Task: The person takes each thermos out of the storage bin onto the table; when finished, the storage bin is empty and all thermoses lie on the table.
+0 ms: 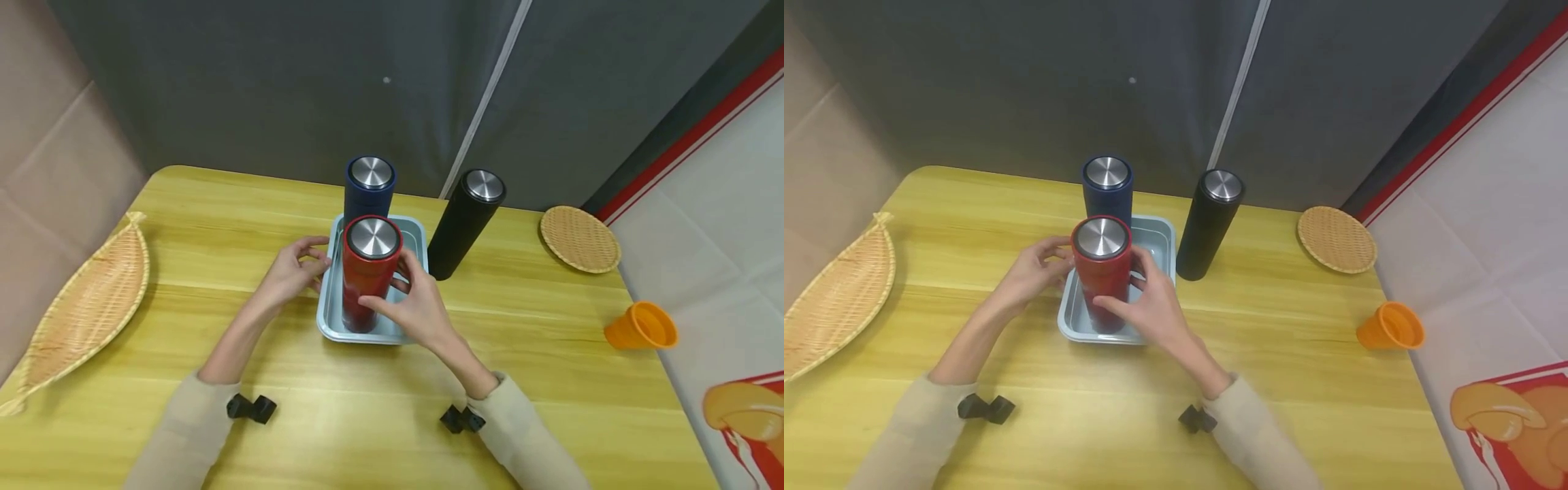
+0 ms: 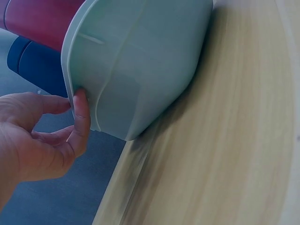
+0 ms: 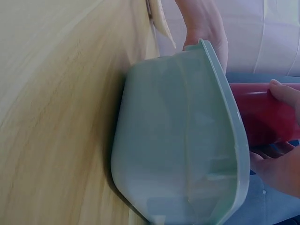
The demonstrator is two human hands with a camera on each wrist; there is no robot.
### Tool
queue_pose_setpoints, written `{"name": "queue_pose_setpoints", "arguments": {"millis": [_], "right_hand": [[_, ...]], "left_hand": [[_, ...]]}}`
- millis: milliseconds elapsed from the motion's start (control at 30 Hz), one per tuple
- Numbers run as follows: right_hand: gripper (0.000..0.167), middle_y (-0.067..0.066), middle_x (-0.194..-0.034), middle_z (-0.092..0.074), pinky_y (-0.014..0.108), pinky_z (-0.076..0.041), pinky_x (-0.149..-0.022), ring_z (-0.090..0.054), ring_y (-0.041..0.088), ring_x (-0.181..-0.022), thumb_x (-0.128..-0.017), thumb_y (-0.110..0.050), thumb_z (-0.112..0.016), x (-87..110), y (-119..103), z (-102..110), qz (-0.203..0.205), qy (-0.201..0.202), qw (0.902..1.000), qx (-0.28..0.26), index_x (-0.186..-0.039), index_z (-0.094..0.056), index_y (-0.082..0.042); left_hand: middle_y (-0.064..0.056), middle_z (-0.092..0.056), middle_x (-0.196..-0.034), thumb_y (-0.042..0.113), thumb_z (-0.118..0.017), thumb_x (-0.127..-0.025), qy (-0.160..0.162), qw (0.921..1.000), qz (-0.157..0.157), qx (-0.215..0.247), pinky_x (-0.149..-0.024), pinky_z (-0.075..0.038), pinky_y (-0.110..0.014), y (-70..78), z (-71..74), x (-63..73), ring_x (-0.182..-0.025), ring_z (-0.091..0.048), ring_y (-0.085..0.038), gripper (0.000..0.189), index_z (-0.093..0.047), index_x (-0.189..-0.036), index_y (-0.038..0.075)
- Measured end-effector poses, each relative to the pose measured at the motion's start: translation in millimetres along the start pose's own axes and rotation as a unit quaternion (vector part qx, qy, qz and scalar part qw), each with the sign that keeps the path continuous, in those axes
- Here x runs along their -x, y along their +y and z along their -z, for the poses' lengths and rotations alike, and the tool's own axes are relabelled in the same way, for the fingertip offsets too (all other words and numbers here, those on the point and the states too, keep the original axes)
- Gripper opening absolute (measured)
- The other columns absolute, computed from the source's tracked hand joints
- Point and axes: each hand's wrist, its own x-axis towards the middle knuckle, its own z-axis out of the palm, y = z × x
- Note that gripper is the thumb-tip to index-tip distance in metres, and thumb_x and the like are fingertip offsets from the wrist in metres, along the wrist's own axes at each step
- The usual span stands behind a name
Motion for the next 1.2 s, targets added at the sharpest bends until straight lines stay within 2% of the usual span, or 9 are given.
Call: {"name": "queue_pose_setpoints", "arguments": {"millis": [233, 467, 767, 1200], "right_hand": [[0.069, 0.006, -0.127, -0.057, 0.037, -0.054, -0.090, -0.057, 0.018, -0.115, -0.075, -0.008, -0.083, -0.5, -5, 7, -0.007, 0.005, 1.0000, 0.004, -0.134, -0.046, -0.007], [0.070, 0.007, -0.126, -0.058, 0.032, -0.055, -0.088, -0.058, 0.018, -0.112, -0.074, -0.001, -0.083, -12.5, -20, 27, 0.042, 0.022, 0.9989, -0.001, -0.133, -0.047, -0.004], [0.072, 0.009, -0.123, -0.059, 0.034, -0.055, -0.089, -0.060, 0.021, -0.108, -0.071, 0.009, -0.081, -21.7, -40, 55, 0.084, 0.059, 0.9947, 0.005, -0.134, -0.046, 0.002], [0.066, 0.004, -0.121, -0.060, 0.029, -0.055, -0.087, -0.059, 0.025, -0.104, -0.074, 0.010, -0.078, -16.4, -58, 88, 0.065, 0.110, 0.9914, 0.028, -0.133, -0.050, -0.002]], "left_hand": [[-0.021, -0.050, -0.109, 0.004, -0.055, -0.095, 0.000, 1.0000, 0.004, 0.003, -0.058, -0.059, -0.032, -2.8, 0.4, -1.0, -0.068, -0.061, -0.016, 0.046, -0.042, -0.139, -0.002], [-0.021, -0.050, -0.111, 0.004, -0.058, -0.094, 0.003, 1.0000, 0.009, 0.002, -0.057, -0.059, -0.033, -3.0, 2.7, 0.0, -0.066, -0.062, -0.015, 0.050, -0.041, -0.140, -0.002], [-0.022, -0.050, -0.114, 0.008, -0.062, -0.093, -0.004, 0.9997, 0.022, -0.009, -0.060, -0.060, -0.035, -3.1, 4.3, -3.1, -0.069, -0.062, -0.019, 0.053, -0.041, -0.142, 0.000], [-0.023, -0.050, -0.115, 0.008, -0.063, -0.093, -0.008, 0.9996, 0.026, -0.002, -0.062, -0.060, -0.038, -4.1, 5.1, -4.6, -0.069, -0.062, -0.021, 0.055, -0.040, -0.142, 0.000]]}}
